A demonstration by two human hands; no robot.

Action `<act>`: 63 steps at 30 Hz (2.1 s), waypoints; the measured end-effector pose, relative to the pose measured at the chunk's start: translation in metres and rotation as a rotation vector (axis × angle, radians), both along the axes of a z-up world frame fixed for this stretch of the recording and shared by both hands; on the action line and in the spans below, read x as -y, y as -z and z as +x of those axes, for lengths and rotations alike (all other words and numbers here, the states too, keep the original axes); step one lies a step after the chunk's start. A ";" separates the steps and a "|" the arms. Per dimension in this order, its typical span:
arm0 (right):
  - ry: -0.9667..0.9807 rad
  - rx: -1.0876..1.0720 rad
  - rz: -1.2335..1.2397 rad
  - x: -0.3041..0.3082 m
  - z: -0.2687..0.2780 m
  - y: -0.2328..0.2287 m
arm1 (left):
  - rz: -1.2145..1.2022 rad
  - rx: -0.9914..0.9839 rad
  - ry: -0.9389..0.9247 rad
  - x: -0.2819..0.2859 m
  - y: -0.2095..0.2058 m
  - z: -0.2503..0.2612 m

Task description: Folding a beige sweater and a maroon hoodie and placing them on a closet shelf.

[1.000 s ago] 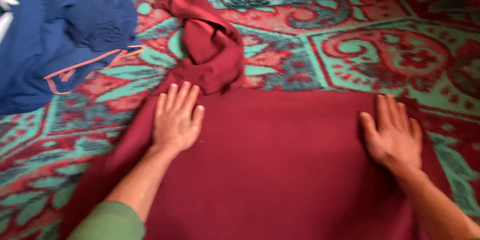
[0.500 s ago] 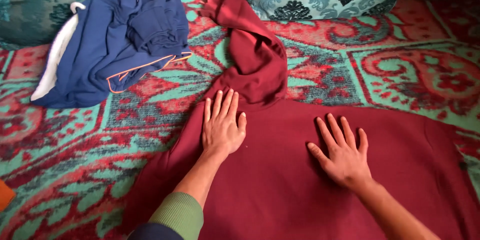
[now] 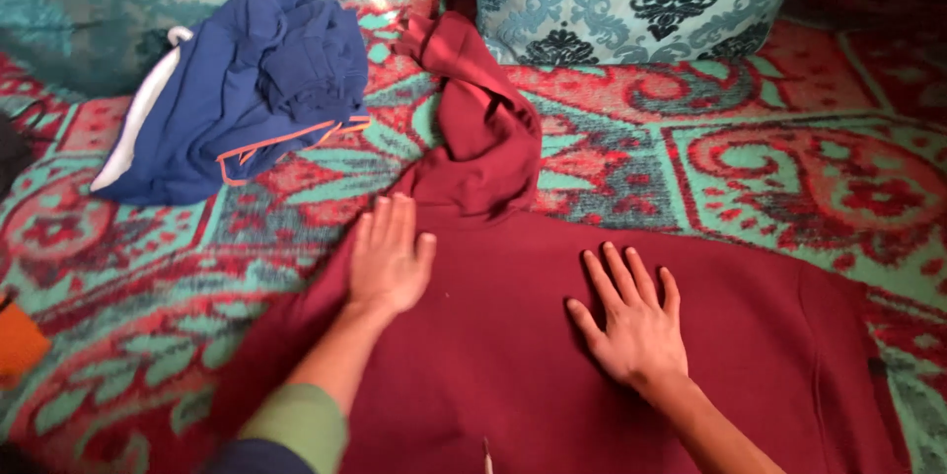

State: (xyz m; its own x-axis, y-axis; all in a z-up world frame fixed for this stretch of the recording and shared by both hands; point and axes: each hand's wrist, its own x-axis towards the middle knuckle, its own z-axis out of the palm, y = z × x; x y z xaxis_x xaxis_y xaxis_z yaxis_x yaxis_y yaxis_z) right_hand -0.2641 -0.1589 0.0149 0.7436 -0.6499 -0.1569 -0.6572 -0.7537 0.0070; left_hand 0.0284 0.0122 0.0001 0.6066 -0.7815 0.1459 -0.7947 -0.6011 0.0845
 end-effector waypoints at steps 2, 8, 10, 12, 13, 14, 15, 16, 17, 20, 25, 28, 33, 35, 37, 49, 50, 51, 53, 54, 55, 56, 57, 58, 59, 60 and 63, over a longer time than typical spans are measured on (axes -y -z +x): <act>0.025 0.036 0.007 0.000 -0.002 0.004 | 0.078 0.248 -0.055 -0.029 0.002 0.015; -0.016 0.213 0.044 -0.001 -0.005 0.007 | 0.043 0.442 -0.128 -0.005 0.006 -0.089; -0.035 0.224 0.090 0.004 -0.010 -0.002 | 0.019 0.187 0.076 0.022 0.004 -0.146; -0.042 0.222 0.154 0.015 -0.030 -0.004 | 0.023 -0.084 0.295 0.033 0.005 -0.177; -0.105 0.511 -0.067 0.025 -0.044 -0.005 | 0.015 -0.062 0.284 0.031 0.005 -0.179; -0.170 0.795 -0.295 0.034 -0.058 -0.005 | 0.007 -0.040 0.273 0.029 0.004 -0.179; -0.161 0.786 -0.298 0.049 -0.083 0.000 | 0.007 -0.047 0.283 0.029 0.001 -0.180; -0.068 0.708 -0.441 0.064 -0.107 0.006 | 0.094 -0.094 0.247 0.028 -0.003 -0.181; 0.027 0.627 -0.581 0.077 -0.131 0.012 | 0.185 -0.137 0.211 0.027 -0.006 -0.180; 0.471 0.149 0.019 0.095 -0.169 0.010 | 0.254 -0.152 0.201 0.029 -0.014 -0.182; 0.310 0.277 -0.337 0.060 -0.142 0.019 | 0.286 -0.217 0.197 0.030 -0.028 -0.185; -0.033 0.519 -0.510 -0.033 -0.106 0.013 | 0.271 -0.229 0.228 0.027 -0.026 -0.179; -0.046 0.421 -0.116 -0.120 -0.146 0.005 | 0.192 -0.182 0.289 0.023 -0.013 -0.175; 0.026 0.448 -0.287 -0.120 -0.203 -0.007 | 0.147 -0.179 0.293 0.022 -0.009 -0.176; 0.106 0.300 -0.397 -0.123 -0.262 -0.007 | 0.128 -0.174 0.305 0.023 -0.003 -0.173; 0.128 0.503 -0.171 -0.222 -0.185 -0.004 | -0.128 -0.015 0.214 0.004 0.027 -0.206; 0.030 0.505 -0.073 -0.239 -0.170 -0.010 | -0.155 -0.044 0.183 -0.006 0.020 -0.227; 0.017 0.517 -0.070 -0.241 -0.169 -0.018 | -0.154 -0.032 0.170 -0.025 0.003 -0.257; -0.157 0.684 -0.134 -0.250 -0.156 -0.033 | 0.075 0.200 0.390 -0.067 -0.033 -0.306; -0.172 0.722 -0.116 -0.258 -0.157 -0.021 | 0.099 0.231 0.368 -0.094 -0.021 -0.302; -0.142 0.635 -0.151 -0.259 -0.165 -0.011 | -0.126 0.075 0.410 -0.116 -0.009 -0.305; -0.112 0.548 -0.188 -0.260 -0.172 0.000 | -0.353 -0.076 0.453 -0.137 0.004 -0.308; -0.152 0.567 -0.162 -0.262 -0.176 0.000 | -0.337 -0.057 0.410 -0.158 -0.001 -0.295; -0.126 0.559 -0.195 -0.265 -0.178 0.001 | -0.293 0.012 0.450 -0.179 -0.006 -0.282; -0.101 0.554 -0.234 -0.265 -0.178 0.000 | -0.250 0.082 0.491 -0.200 -0.014 -0.267; -0.141 0.577 -0.215 -0.270 -0.170 0.005 | -0.236 0.102 0.448 -0.220 -0.010 -0.240; -0.078 0.481 -0.291 -0.268 -0.184 0.013 | -0.219 0.220 0.132 -0.255 0.010 -0.198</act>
State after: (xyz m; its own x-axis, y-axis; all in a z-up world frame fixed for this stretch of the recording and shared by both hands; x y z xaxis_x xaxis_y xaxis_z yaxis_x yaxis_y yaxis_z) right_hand -0.4482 0.1088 0.0019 0.7347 -0.5559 0.3888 -0.5800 -0.8120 -0.0651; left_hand -0.1693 0.2677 -0.0103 0.4374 -0.7869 0.4353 -0.8781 -0.4782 0.0180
